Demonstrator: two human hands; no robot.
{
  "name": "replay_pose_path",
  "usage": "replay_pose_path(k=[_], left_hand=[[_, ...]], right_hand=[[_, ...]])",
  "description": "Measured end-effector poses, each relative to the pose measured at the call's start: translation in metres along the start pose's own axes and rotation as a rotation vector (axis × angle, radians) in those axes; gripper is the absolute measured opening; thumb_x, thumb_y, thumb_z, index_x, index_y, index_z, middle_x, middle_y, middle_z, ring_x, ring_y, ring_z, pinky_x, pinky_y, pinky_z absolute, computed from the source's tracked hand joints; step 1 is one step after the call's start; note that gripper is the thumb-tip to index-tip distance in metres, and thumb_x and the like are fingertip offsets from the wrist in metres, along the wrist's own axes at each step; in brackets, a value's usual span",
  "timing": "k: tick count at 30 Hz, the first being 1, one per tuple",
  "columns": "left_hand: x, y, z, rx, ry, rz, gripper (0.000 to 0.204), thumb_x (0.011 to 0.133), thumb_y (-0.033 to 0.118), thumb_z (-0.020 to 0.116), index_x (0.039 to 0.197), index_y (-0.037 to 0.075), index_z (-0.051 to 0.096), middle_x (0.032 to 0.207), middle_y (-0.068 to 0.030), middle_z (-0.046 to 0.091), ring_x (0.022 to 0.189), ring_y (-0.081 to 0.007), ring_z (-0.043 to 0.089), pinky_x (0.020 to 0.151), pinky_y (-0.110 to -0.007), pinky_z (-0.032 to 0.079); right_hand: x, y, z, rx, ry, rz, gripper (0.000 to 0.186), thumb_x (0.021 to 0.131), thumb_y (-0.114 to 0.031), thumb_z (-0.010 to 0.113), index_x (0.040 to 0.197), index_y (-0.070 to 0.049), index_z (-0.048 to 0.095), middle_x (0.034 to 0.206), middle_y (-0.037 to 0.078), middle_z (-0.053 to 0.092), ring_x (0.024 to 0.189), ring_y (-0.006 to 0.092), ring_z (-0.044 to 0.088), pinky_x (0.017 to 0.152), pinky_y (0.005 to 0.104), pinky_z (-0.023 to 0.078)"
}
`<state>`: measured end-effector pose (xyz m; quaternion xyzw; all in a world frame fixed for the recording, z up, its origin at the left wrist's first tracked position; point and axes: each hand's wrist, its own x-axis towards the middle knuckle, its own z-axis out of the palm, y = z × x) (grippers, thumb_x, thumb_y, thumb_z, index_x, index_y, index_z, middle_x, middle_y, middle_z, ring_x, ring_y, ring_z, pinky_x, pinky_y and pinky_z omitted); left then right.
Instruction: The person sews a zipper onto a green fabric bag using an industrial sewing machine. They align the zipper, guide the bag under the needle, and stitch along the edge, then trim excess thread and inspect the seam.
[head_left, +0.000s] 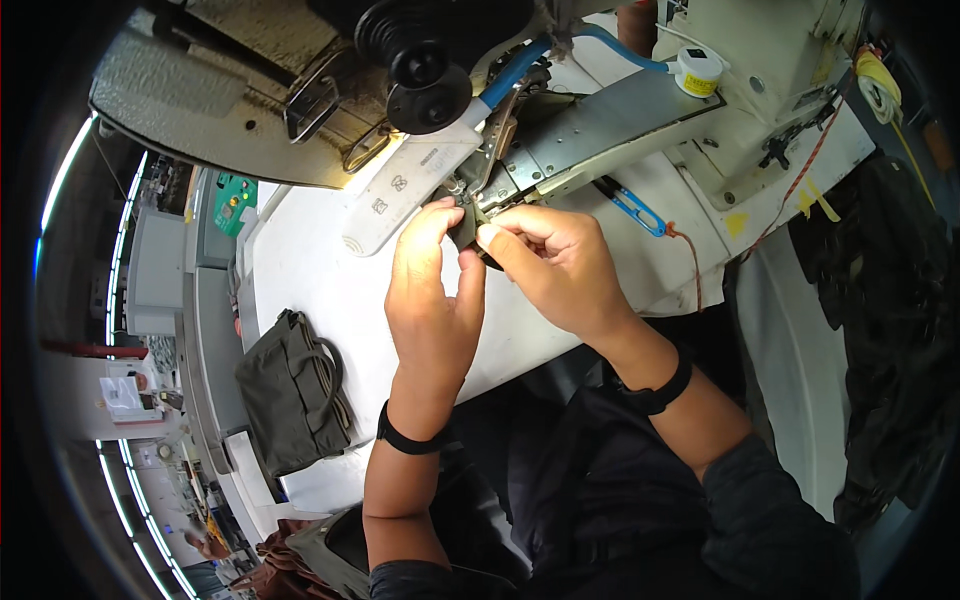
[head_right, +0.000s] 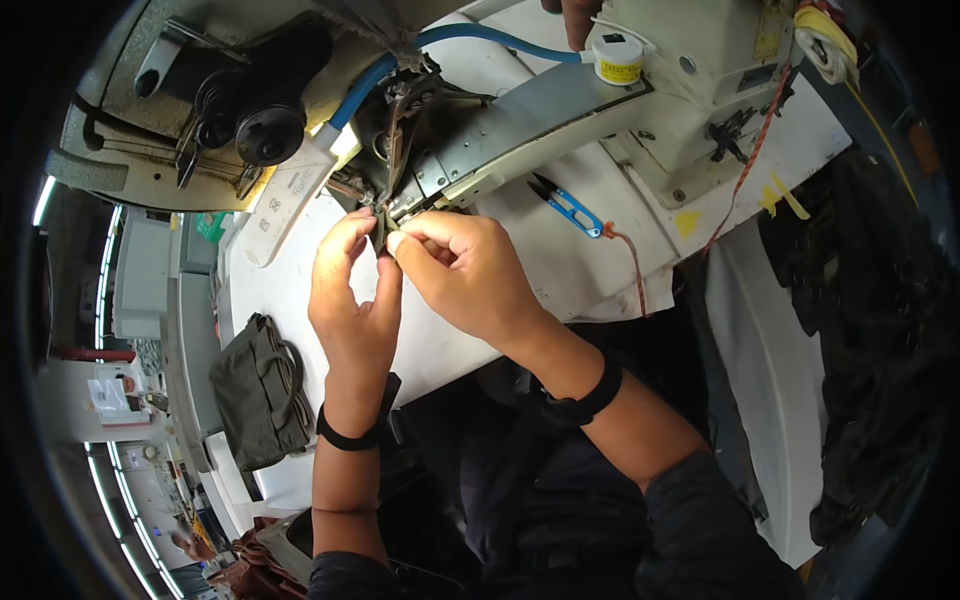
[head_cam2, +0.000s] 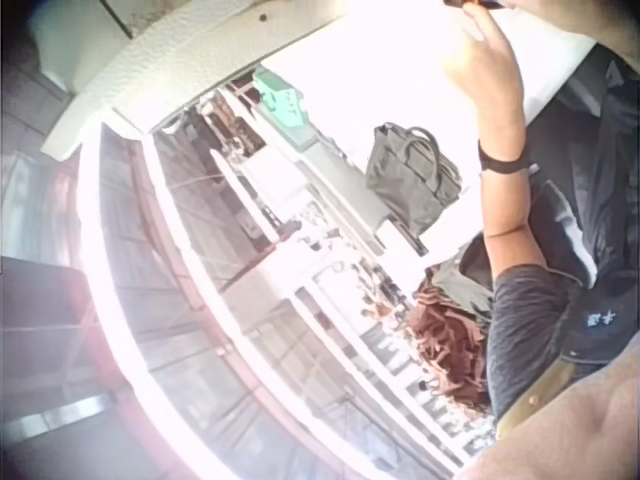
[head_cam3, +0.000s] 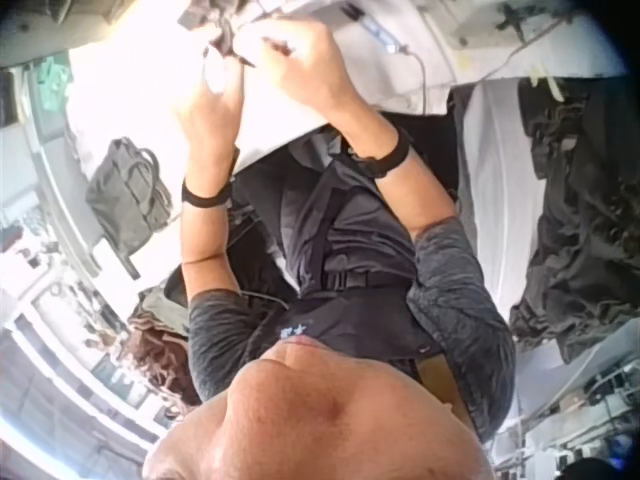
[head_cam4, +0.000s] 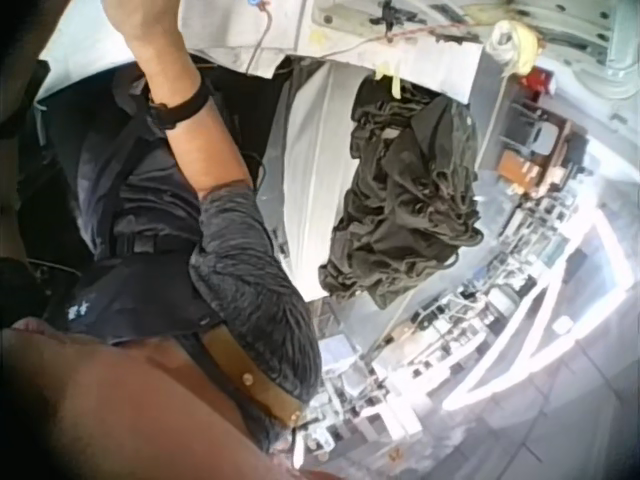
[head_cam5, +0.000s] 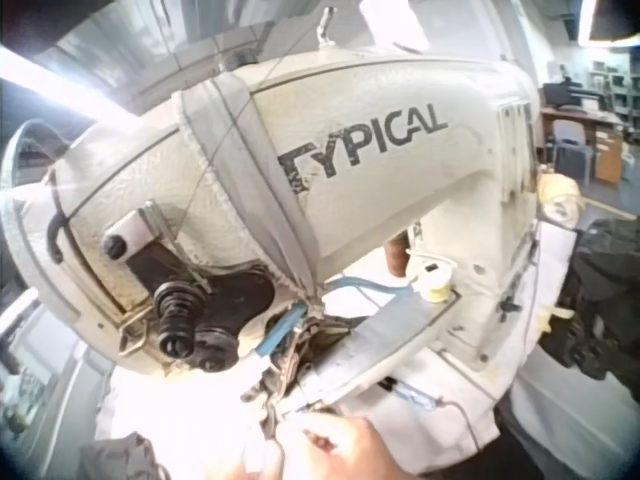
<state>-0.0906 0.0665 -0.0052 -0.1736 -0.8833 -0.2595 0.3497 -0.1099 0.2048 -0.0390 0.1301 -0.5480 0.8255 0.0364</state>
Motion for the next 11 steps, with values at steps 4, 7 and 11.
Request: replay_pose_path(k=[4, 7, 11], left_hand=[[0.015, -0.014, -0.021, 0.054, -0.137, 0.103, 0.029, 0.087, -0.007, 0.072, 0.113, 0.003, 0.073, 0.113, -0.0133, 0.077, 0.101, -0.0305, 0.075, 0.090, -0.039, 0.058], [0.027, -0.007, -0.030, 0.133, -0.230, 0.216, 0.029, 0.085, -0.006, 0.075, 0.113, 0.004, 0.074, 0.112, -0.0120, 0.077, 0.100, -0.0303, 0.074, 0.087, -0.039, 0.058], [0.023, -0.006, -0.029, 0.204, -0.198, 0.279, 0.033, 0.085, -0.005, 0.076, 0.117, 0.005, 0.074, 0.114, -0.0127, 0.076, 0.103, -0.0303, 0.074, 0.089, -0.039, 0.058]], right_hand=[[-0.001, 0.000, 0.002, -0.096, 0.018, -0.047, 0.020, 0.099, -0.009, 0.067, 0.082, 0.001, 0.065, 0.061, -0.003, 0.051, 0.058, 0.0026, 0.041, 0.050, 0.0270, 0.034], [-0.002, 0.002, -0.001, -0.152, 0.027, -0.058, 0.020, 0.099, -0.009, 0.067, 0.082, 0.000, 0.065, 0.061, -0.001, 0.050, 0.057, 0.0034, 0.041, 0.050, 0.0272, 0.034], [-0.005, 0.003, 0.006, -0.132, 0.078, -0.094, 0.020, 0.099, -0.011, 0.068, 0.083, -0.001, 0.066, 0.060, 0.000, 0.051, 0.057, 0.0041, 0.042, 0.050, 0.0280, 0.035]])
